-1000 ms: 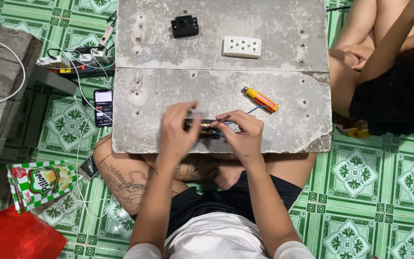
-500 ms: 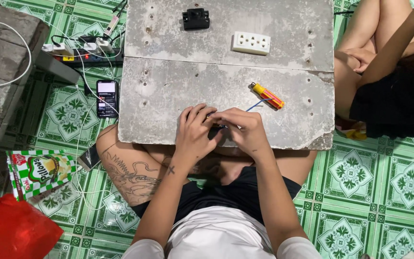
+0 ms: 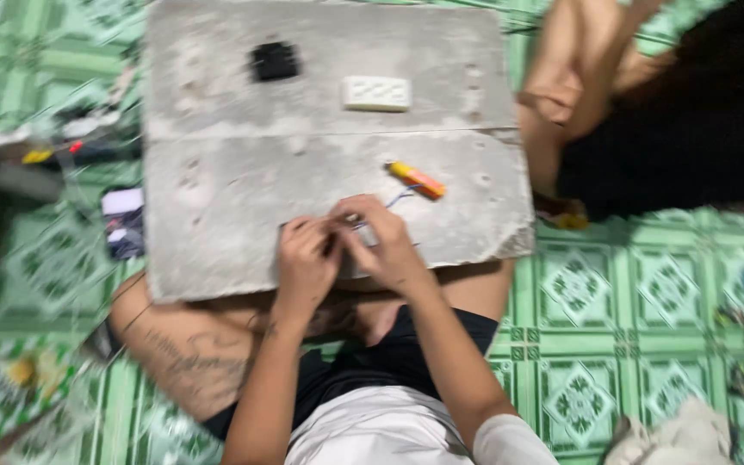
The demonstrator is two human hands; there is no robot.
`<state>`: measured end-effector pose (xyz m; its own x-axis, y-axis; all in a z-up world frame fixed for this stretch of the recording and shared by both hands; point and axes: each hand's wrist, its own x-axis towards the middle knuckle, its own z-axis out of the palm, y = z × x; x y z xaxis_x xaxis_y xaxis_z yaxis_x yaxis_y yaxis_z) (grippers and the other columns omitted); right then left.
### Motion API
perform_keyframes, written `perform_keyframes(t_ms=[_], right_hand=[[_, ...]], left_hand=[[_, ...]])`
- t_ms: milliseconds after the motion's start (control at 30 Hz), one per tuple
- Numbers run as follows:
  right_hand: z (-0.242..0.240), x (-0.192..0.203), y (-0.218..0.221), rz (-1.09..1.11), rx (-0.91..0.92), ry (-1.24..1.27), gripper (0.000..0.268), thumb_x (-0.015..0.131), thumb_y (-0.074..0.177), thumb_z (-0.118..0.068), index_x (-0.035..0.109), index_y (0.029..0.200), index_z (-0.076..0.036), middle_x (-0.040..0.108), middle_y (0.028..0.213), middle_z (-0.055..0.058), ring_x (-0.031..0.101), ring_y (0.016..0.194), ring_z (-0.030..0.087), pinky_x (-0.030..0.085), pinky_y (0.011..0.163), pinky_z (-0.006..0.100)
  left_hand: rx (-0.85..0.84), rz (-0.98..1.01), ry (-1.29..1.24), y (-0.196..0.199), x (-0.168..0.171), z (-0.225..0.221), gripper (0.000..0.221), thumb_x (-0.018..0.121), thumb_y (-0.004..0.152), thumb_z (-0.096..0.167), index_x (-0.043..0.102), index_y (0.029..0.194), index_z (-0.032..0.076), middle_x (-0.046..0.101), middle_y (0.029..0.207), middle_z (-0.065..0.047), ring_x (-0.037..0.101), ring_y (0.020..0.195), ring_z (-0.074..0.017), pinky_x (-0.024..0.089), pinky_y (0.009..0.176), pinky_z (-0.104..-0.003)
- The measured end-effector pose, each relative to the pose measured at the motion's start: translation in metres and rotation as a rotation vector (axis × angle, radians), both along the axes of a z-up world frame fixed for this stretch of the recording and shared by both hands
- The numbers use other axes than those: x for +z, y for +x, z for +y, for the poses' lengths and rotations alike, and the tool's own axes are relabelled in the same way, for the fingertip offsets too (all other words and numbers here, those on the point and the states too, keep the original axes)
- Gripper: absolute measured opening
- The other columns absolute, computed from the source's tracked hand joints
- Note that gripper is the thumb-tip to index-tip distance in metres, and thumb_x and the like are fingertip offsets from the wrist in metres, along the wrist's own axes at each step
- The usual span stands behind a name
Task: The person sits on the floor and uses a screwdriver to disassemble a small black electrical component, removing screws and separating internal parts. They then reassemble the component by inserting brass contacts and tightening screws, working on a small table placed on their lap.
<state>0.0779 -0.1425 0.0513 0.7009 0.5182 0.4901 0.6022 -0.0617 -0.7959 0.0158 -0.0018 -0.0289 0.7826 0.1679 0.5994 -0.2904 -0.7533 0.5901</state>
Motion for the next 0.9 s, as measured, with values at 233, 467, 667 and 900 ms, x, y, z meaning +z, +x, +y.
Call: perform_keyframes(t_ms=[233,467,667,900], right_hand=[[-0.001,-0.005,0.008,-0.024,-0.126,0.125,0.014,0.084,0.088,-0.023,0.080,0.097,-0.013,0.074,0.084,0.001,0.073,0.073,0.019,0.060,0.070,0.030],[0.004,0.011,-0.002,-0.032,-0.015,0.066,0.019,0.069,0.096,0.005,0.073,0.112,-0.002,0.079,0.102,0.014,0.078,0.091,0.035,0.063,0.079,0.041],[0.002,0.009,0.006,-0.048,-0.015,0.088,0.016,0.074,0.092,0.001,0.072,0.108,0.002,0.075,0.097,0.018,0.075,0.087,0.040,0.061,0.078,0.047],[-0.003,0.000,0.017,-0.018,-0.073,0.049,0.011,0.087,0.086,-0.009,0.081,0.095,-0.010,0.072,0.077,0.004,0.072,0.068,0.023,0.058,0.067,0.032]], left_hand=[[0.034,0.099,-0.085,-0.001,0.028,-0.007,0.019,0.084,0.080,0.006,0.071,0.093,0.010,0.075,0.089,-0.001,0.074,0.089,-0.0227,0.051,0.094,-0.039],[0.036,0.090,-0.002,-0.002,0.025,-0.009,0.011,0.080,0.087,0.006,0.075,0.097,0.005,0.077,0.090,-0.004,0.074,0.095,-0.0230,0.048,0.097,-0.040],[0.053,0.068,-0.041,-0.001,0.020,-0.009,0.017,0.084,0.080,0.005,0.075,0.095,0.008,0.076,0.092,-0.003,0.073,0.093,-0.0236,0.048,0.094,-0.040],[0.046,0.105,-0.123,0.000,0.018,-0.008,0.019,0.086,0.078,0.015,0.076,0.092,0.022,0.078,0.090,0.008,0.074,0.095,-0.0147,0.048,0.094,-0.034]])
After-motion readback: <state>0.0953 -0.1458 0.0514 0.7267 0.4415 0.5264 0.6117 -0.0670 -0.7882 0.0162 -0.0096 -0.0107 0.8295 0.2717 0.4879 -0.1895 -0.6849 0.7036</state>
